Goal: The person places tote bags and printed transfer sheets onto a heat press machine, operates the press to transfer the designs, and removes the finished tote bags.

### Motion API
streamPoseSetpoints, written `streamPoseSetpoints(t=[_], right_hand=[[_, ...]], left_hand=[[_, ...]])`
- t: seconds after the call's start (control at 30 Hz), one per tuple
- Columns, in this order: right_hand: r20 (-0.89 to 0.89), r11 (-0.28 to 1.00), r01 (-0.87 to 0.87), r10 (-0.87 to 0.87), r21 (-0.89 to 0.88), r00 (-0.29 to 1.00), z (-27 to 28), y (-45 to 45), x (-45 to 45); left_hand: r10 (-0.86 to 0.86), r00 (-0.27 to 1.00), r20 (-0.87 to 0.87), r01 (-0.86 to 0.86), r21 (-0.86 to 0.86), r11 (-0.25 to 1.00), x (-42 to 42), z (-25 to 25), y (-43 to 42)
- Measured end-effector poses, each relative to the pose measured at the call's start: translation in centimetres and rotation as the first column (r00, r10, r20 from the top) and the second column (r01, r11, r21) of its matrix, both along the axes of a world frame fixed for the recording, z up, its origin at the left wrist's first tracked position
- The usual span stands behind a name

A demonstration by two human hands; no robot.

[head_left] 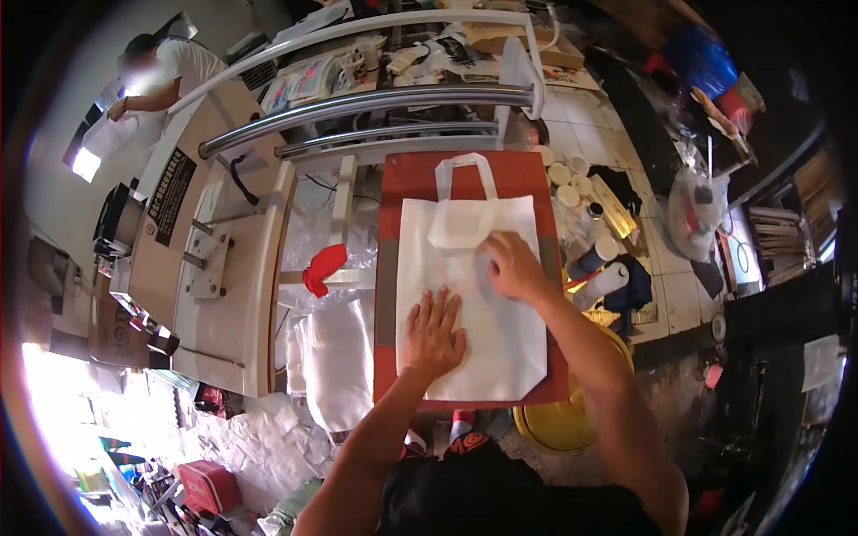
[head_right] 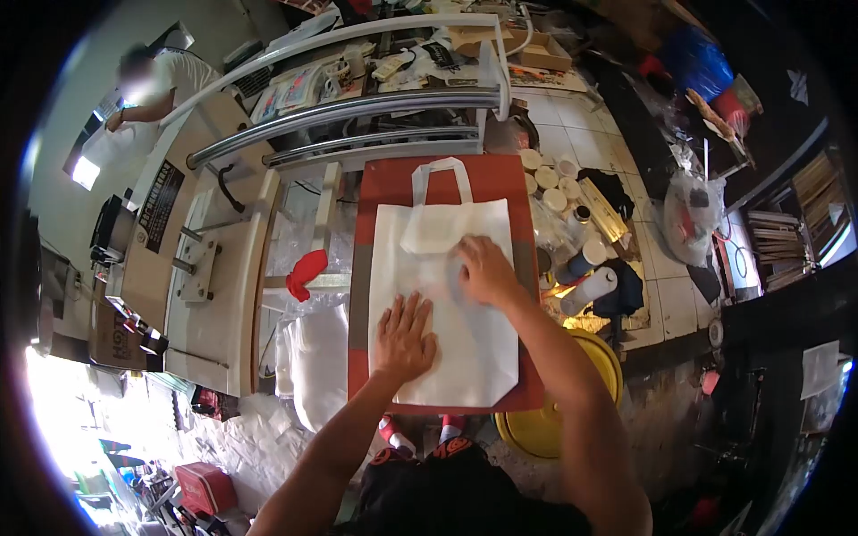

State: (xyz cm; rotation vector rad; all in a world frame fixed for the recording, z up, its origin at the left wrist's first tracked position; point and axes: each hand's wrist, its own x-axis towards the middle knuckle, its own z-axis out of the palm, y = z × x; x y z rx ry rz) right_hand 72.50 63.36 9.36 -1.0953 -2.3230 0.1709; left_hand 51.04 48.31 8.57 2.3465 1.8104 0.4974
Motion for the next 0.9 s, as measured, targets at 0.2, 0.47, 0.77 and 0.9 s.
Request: streamPoseSetpoints(t=[0.2, 0.47, 0.77, 0.9], right_hand=[[-0.058, 0.933, 0.254, -0.277, -0.255, 0.959, -1.1, 17.0, -0.9], [0.052, 0.965, 0.257, -0.260, 0.054, 0.964, -2.0, 19.1, -4.9], [0.226, 0.803, 0.467, -0.409, -0.370, 0.884, -0.8, 19.8, -7.9], [-0.182, 0.814, 0.475, -0.550, -0.334, 0.815, 2.3, 20.4, -4.8]], left_hand=[[0.003, 1.000, 0.009, -0.004, 0.008, 1.000, -0.2, 0.7, 0.2], [0.020, 0.999, 0.041, -0.018, -0.027, 0.999, -0.3, 0.9, 0.4], [0.023, 0.999, 0.037, -0.020, -0.094, 0.995, -0.5, 0.8, 0.6], [0.032, 0.998, 0.046, -0.027, -0.099, 0.995, -0.4, 0.6, 0.2]])
